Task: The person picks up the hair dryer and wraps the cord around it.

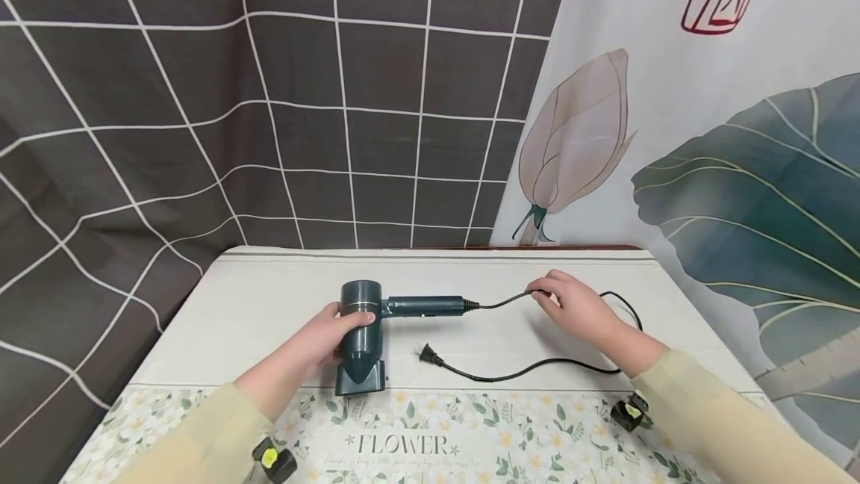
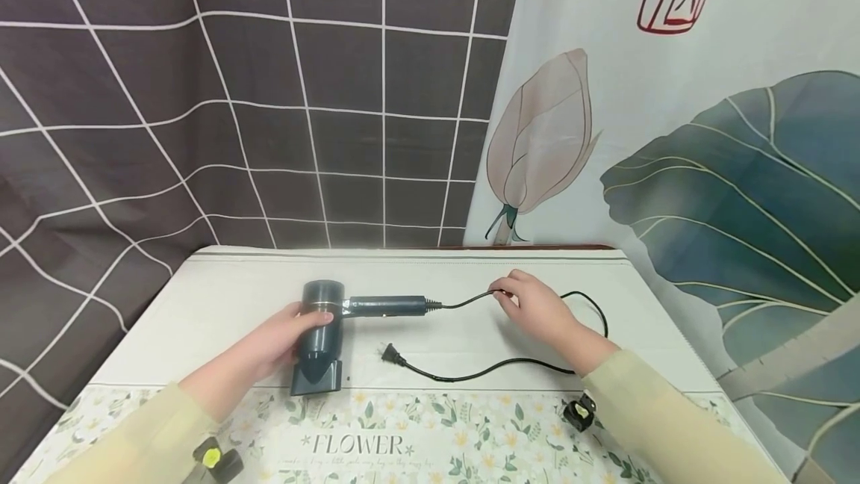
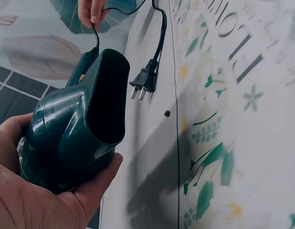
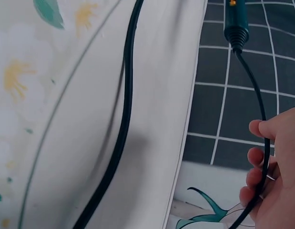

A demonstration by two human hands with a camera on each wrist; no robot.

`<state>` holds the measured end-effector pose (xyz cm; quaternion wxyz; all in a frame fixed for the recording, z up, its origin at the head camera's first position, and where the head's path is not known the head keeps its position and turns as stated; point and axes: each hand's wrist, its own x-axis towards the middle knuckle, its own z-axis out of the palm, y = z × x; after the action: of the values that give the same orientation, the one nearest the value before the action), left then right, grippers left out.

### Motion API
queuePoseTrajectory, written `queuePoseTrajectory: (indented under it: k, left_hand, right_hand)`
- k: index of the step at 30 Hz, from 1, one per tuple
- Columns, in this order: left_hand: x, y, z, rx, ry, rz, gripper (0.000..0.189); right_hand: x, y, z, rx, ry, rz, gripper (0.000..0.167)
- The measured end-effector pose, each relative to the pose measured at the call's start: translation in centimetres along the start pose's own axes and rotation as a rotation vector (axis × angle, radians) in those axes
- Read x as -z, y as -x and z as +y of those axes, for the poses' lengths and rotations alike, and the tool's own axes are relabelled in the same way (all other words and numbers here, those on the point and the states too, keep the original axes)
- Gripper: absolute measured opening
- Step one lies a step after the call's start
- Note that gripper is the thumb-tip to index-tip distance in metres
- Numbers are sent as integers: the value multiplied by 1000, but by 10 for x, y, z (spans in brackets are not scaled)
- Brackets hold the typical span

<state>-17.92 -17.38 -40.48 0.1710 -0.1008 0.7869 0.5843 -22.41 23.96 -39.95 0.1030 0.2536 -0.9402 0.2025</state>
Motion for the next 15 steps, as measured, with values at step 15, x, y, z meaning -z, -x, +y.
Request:
queuePoseTrajectory:
  k: [15]
  left_hand:
    - [-3, 19, -6, -25, 58, 22, 95]
  right_hand:
    - [-1, 24, -24, 168, -3, 84, 14]
